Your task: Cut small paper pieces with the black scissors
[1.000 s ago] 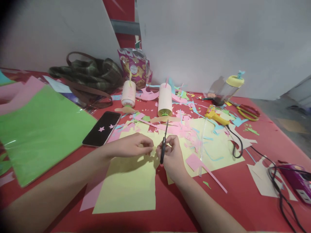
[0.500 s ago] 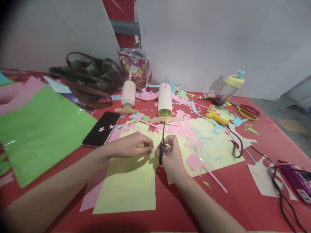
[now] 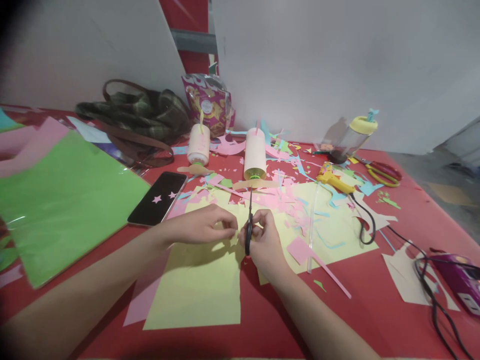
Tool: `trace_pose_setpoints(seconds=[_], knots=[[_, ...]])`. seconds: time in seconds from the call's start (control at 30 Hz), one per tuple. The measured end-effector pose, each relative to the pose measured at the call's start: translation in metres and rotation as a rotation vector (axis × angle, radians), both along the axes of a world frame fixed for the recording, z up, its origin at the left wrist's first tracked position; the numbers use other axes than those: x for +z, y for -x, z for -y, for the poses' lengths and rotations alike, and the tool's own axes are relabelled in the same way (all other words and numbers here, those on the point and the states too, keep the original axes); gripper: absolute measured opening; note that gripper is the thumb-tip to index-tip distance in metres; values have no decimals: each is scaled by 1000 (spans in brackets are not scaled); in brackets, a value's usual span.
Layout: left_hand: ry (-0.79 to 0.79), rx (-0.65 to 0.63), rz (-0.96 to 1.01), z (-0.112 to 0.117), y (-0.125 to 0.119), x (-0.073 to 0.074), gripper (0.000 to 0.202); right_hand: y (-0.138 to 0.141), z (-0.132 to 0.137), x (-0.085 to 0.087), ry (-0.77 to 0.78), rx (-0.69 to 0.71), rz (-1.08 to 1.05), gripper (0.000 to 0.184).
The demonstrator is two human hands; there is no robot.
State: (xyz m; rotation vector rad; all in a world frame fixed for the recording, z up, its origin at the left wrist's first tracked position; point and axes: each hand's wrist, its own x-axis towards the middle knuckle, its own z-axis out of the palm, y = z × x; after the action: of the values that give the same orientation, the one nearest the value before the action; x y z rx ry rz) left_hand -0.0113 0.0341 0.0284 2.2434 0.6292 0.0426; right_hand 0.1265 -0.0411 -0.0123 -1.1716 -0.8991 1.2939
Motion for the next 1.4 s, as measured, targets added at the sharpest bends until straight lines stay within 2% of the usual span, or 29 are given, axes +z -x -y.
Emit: trace_pose_setpoints(seconds=[0.2, 0.47, 0.6, 0.8, 1.03, 1.27, 1.4], knots=[[-14, 15, 17, 0, -1, -2, 21, 0, 0, 2, -1, -10, 9, 38], [16, 203, 125, 5, -6, -5, 19, -1, -1, 1, -11, -67, -3, 34], [35, 243, 146, 5, -7, -6, 19, 0, -1, 2, -34, -81, 5, 35], [22, 235, 125, 4, -6, -6, 19, 0, -1, 7, -42, -134, 12, 35], [70, 134, 75, 6, -5, -4, 22, -1, -2, 4, -106, -171, -24, 34], [100, 195, 85, 7, -7, -1, 28, -2, -1, 2, -108, -136, -40, 33], [123, 174, 93, 7, -7, -4, 29, -2, -1, 2, -99, -109, -34, 34]])
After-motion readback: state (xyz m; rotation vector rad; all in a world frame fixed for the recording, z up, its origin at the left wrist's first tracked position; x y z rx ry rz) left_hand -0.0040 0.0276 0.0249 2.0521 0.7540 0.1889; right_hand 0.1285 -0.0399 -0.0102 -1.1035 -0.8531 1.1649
